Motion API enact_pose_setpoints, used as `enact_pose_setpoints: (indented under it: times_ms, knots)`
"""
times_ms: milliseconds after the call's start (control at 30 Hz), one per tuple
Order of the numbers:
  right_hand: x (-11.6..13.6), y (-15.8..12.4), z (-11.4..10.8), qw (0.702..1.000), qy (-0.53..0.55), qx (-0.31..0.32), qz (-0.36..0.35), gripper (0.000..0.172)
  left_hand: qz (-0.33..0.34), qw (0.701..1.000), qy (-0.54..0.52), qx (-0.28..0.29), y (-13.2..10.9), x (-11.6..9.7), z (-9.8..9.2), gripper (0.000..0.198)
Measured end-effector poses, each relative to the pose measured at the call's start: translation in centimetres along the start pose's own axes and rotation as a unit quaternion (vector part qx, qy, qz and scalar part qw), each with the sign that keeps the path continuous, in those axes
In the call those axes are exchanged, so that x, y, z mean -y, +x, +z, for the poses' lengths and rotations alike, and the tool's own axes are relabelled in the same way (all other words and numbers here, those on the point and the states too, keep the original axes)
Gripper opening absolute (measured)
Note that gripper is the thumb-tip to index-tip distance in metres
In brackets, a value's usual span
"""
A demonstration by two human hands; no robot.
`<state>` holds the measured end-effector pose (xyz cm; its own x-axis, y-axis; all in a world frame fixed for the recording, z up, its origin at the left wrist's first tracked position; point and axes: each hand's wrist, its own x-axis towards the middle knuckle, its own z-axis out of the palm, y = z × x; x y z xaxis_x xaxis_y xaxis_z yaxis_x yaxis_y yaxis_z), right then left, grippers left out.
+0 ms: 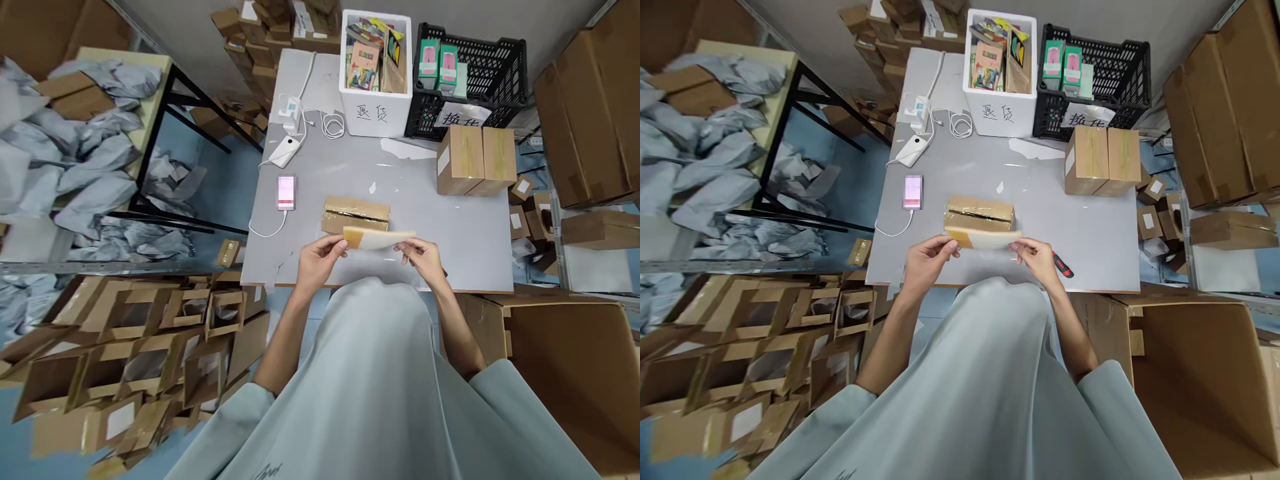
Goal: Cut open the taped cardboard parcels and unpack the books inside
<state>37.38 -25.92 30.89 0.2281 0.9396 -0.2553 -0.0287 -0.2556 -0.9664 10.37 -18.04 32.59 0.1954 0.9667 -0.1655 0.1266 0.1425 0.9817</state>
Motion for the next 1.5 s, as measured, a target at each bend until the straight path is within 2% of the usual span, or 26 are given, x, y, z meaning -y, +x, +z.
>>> enact_pose_setpoints:
  times_ms: [167, 367, 533, 667, 767, 933, 1100, 1200, 1300, 1400, 1500]
  knots:
    - [-0.1, -0.4, 0.9, 0.999, 0.022, -0.009, 0.035, 0.064, -0.038, 0.999, 0.014, -0.013, 0.0, -0.3, 0.1, 0.055]
    - [-0.9, -0.2, 1.3, 0.999, 0.022, 0.005, 0.032, 0.059, -0.049, 0.998, 0.038, -0.014, -0.2, -0.2, -0.4, 0.062]
    - [-1.9, 0.2, 1.9, 0.999, 0.027, -0.004, 0.046, 0.073, -0.046, 0.997, 0.055, -0.001, -0.2, 0.3, -1.2, 0.069]
    - [-2.7, 0.6, 3.2, 0.996, 0.080, -0.022, 0.042, 0.087, -0.048, 0.998, 0.037, -0.003, 0.4, 1.3, -1.4, 0.073]
    - [-2.9, 1.5, 4.3, 0.993, 0.116, -0.029, 0.023, 0.083, -0.068, 0.997, -0.020, -0.017, 1.4, 2.3, -1.5, 0.085]
    - [-2.1, 2.6, 5.4, 0.985, 0.162, -0.051, 0.007, 0.089, -0.148, 0.983, -0.095, 0.049, 2.8, 2.5, -1.8, 0.081]
    - [-3.0, 2.5, 6.0, 0.985, 0.168, -0.028, 0.039, 0.081, -0.201, 0.970, -0.117, 0.071, 4.0, 2.3, -2.3, 0.093]
    - [-4.2, 2.6, 6.6, 0.986, 0.152, -0.011, 0.060, 0.090, -0.210, 0.968, -0.108, 0.078, 5.1, 2.5, -2.7, 0.101]
    - [-4.6, 3.5, 7.2, 0.987, 0.141, -0.019, 0.074, 0.098, -0.217, 0.966, -0.101, 0.098, 6.5, 3.0, -3.2, 0.108]
    - [-4.0, 5.4, 7.7, 0.987, 0.140, -0.028, 0.069, 0.099, -0.215, 0.965, -0.106, 0.106, 8.0, 3.6, -3.8, 0.107]
    - [-2.5, 8.5, 7.8, 0.988, 0.141, -0.033, 0.049, 0.092, -0.187, 0.970, -0.112, 0.106, 10.5, 3.7, -4.4, 0.104]
